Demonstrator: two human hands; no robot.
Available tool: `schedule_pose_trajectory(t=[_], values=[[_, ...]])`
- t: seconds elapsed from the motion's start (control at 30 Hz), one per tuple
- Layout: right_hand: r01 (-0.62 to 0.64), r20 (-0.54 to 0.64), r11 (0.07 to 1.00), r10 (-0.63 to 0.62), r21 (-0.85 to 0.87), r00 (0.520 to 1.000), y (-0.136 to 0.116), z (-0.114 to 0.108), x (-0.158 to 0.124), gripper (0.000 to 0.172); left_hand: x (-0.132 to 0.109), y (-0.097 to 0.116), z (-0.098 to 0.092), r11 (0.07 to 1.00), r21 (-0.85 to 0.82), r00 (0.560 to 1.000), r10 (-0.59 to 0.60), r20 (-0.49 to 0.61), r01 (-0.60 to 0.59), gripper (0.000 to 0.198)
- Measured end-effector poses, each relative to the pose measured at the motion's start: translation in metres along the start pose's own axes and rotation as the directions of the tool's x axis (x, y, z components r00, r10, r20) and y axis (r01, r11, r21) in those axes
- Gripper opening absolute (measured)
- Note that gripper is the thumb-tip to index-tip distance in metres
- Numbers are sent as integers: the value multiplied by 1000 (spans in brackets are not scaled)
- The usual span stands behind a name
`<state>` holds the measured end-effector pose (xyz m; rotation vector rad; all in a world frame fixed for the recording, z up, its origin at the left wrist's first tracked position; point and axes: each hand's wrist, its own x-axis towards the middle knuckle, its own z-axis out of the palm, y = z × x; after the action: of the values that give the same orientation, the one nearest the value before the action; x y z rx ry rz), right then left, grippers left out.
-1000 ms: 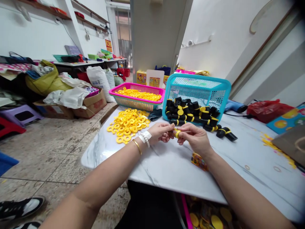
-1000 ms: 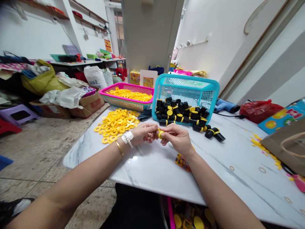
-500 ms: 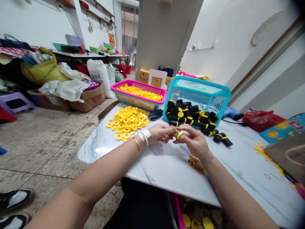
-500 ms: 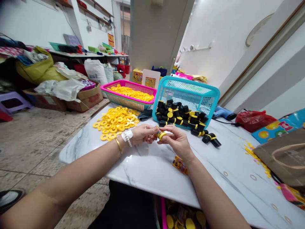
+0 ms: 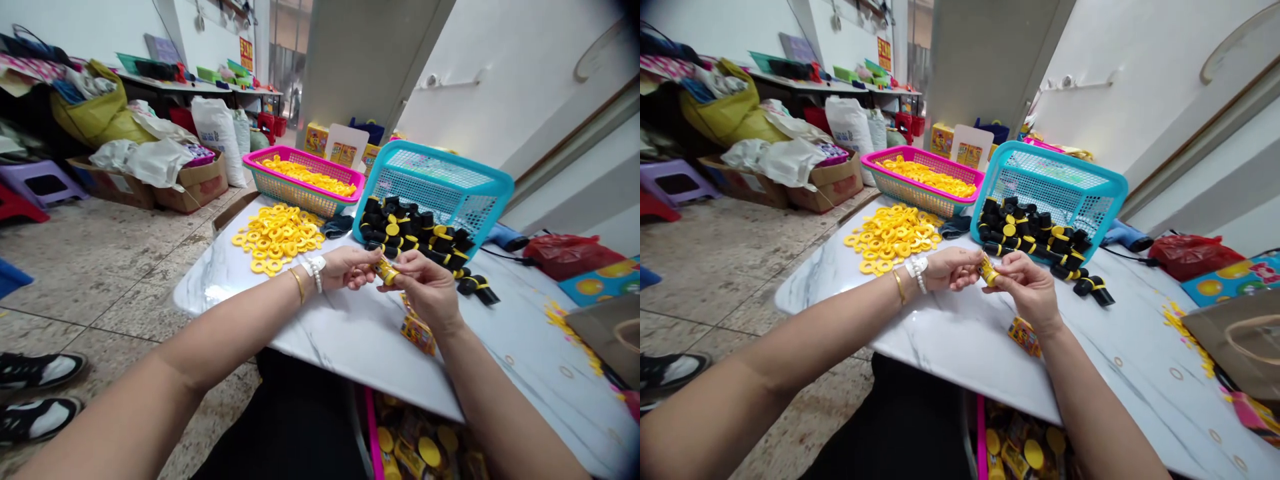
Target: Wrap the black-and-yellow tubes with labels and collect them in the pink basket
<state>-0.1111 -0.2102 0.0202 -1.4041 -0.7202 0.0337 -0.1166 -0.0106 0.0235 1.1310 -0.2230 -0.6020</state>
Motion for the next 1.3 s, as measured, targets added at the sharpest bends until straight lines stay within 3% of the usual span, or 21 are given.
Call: schedule_pose_trajectory(t=[0.2, 0.33, 0.47, 0.63, 0.8, 0.97, 1.13, 1.3], values=[[19, 61, 994, -13, -110, 998, 1, 2, 1, 20, -1, 0, 5, 996, 63, 989, -58, -139, 68, 59], [57, -9, 995, -58, -77, 998, 1, 2, 0, 16, 1, -2, 5, 1000, 13, 997, -27, -73, 28, 54], [14, 50, 993, -8, -118, 999, 0, 3, 1, 21, 2, -3, 5, 997, 47, 993, -58, -101, 63, 57], [100, 30, 986, -97, -137, 995, 1, 3, 1, 14, 3, -5, 5, 998, -28, 998, -50, -50, 48, 57], [36, 73, 988, -25, -153, 997, 2, 3, 1, 19, 2, -5, 4, 997, 2, 993, -74, -98, 74, 56], [56, 13, 991, -54, -124, 998, 1, 4, 1, 11, 1, -3, 4, 995, 19, 994, -102, -30, 102, 54], [29, 26, 982, -24, -185, 999, 3, 3, 4, 23, 4, -6, -2, 998, 19, 996, -66, -55, 67, 58], [55, 30, 986, -51, -156, 998, 7, 0, 5, 13, 8, -9, -6, 995, 17, 995, -96, -25, 96, 54]])
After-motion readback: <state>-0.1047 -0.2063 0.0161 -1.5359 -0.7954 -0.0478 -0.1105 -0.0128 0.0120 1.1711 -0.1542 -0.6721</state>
